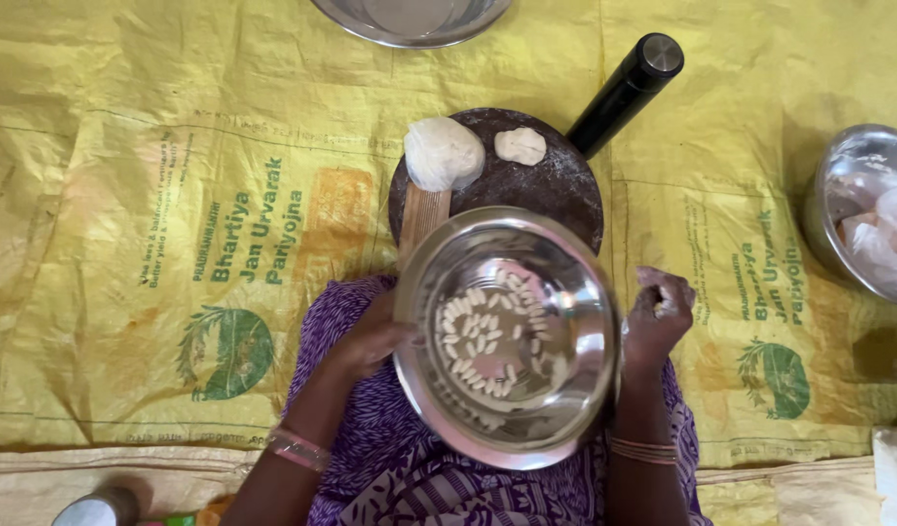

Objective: The person sits on the floor and uses their hands to tear small pieces from a dough ball, then rolls them into small cylindrical shapes and places them into a metal bowl. The process is repeated continuously.

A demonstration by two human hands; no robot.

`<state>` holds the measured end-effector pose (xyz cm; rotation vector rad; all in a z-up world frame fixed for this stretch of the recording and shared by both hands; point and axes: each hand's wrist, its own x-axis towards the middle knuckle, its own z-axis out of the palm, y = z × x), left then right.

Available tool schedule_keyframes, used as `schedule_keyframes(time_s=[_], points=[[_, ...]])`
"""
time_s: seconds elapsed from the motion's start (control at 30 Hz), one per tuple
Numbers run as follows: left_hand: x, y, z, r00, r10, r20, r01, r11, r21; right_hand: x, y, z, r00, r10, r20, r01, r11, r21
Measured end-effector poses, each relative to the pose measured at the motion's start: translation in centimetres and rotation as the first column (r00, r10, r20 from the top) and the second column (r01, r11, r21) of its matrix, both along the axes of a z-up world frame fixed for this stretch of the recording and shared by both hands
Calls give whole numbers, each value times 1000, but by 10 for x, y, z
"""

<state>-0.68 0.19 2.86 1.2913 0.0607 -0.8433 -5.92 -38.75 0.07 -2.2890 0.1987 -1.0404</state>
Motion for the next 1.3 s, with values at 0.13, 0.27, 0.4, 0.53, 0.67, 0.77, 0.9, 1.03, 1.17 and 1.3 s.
schedule_keyframes(time_s=[0.13, 0.27, 0.4, 0.53, 0.67, 0.77, 0.9, 1.03, 1.17, 1.3], points=[[-8, 39, 22, 988, 99, -115, -106, 993, -53, 1, -6, -12, 995, 96, -9, -92, 976, 197], [-16, 86, 25, 918, 324, -229, -344, 937, -55, 11, 17, -18, 907, 92, -412, 44, 950, 308], [-10, 134, -6, 781, 611, -129, -624, 756, -199, 19, 36, -22, 882, 199, -428, -202, 979, 40], [24, 162, -72, 558, 829, -32, -780, 511, -361, 25, 33, -32, 872, 357, -336, -303, 931, 203], [64, 161, -141, 354, 935, 0, -855, 323, -406, 26, 27, -43, 866, 360, -347, -255, 915, 314], [69, 155, -174, 270, 952, -145, -906, 200, -373, 22, 24, -50, 873, 325, -364, -241, 935, 259], [62, 136, -184, 222, 936, -275, -930, 119, -346, 26, 24, -53, 859, 383, -340, -275, 905, 325], [58, 123, -166, 243, 942, -230, -940, 170, -295, 25, 24, -52, 843, 327, -428, -240, 939, 245], [72, 110, -131, 202, 964, 174, -931, 133, 341, 27, 26, -51, 835, 341, -432, -244, 933, 264], [59, 36, -99, 424, 252, 870, -906, 123, 406, 28, 27, -53, 801, 334, -497, -232, 938, 256]])
